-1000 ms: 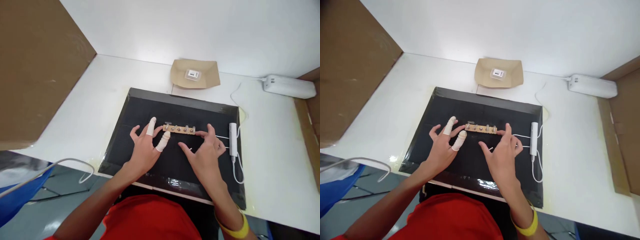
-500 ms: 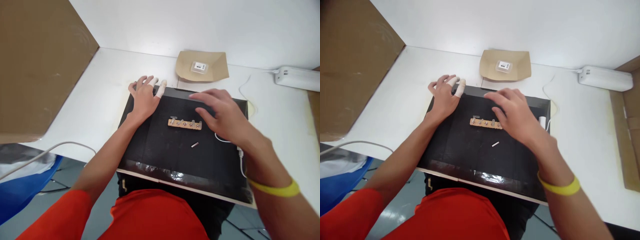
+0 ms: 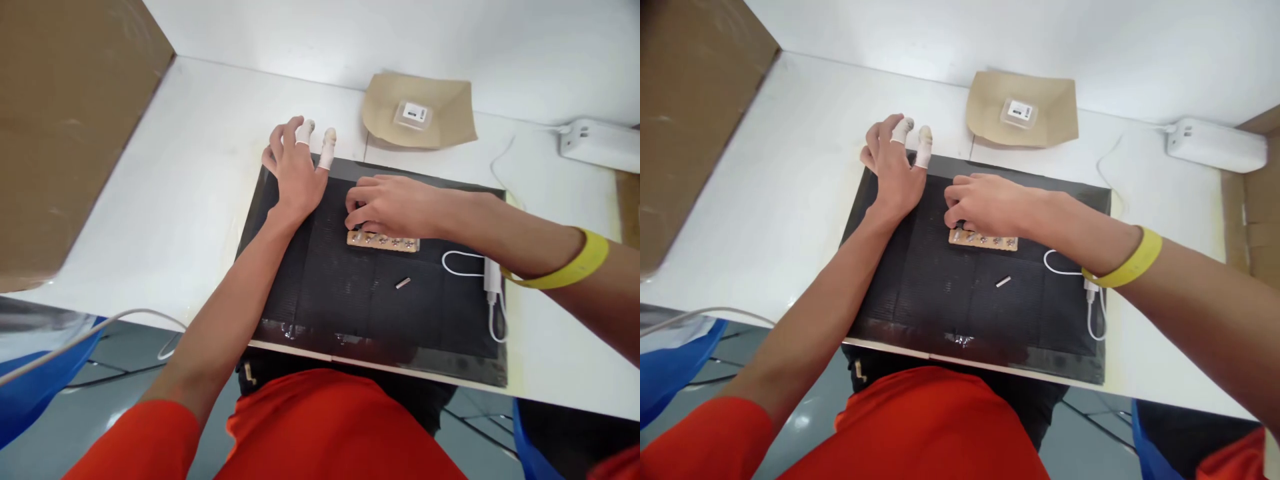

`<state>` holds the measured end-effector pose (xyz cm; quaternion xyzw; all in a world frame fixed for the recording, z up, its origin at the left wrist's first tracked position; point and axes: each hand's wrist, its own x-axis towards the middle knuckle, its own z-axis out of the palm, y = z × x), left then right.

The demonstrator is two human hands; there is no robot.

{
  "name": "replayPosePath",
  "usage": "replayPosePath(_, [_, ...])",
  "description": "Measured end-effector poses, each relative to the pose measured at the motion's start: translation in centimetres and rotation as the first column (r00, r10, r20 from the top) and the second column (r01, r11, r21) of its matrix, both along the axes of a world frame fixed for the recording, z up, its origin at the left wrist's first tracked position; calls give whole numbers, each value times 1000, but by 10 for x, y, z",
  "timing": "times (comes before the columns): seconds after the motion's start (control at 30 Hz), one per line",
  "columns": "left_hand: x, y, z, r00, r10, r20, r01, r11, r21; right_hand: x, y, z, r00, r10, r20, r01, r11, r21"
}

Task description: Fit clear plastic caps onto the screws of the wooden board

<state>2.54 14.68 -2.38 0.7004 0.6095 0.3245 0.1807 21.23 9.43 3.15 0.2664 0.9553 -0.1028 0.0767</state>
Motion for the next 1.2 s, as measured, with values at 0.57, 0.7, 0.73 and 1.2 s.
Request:
replayPosePath(0.57, [3,-2,5,999,9,-39,-11,999,-49,34,-17,17,896,-394,-206,399,917,-15])
replayPosePath(0.7, [2,-2,5,1000,-25,5,26,997,-74,38,-48,30,868,-459,-190,483,869,109])
replayPosePath(0.73, [2,-2,4,999,-34,13,35,996,-77,36,-58,32,853,-488,-186,514,846,140])
replayPosePath(1.2, [3,2,0,991,-29,-134,15,994,-106,-14,-132,8,680,-689,-251,728,591,349])
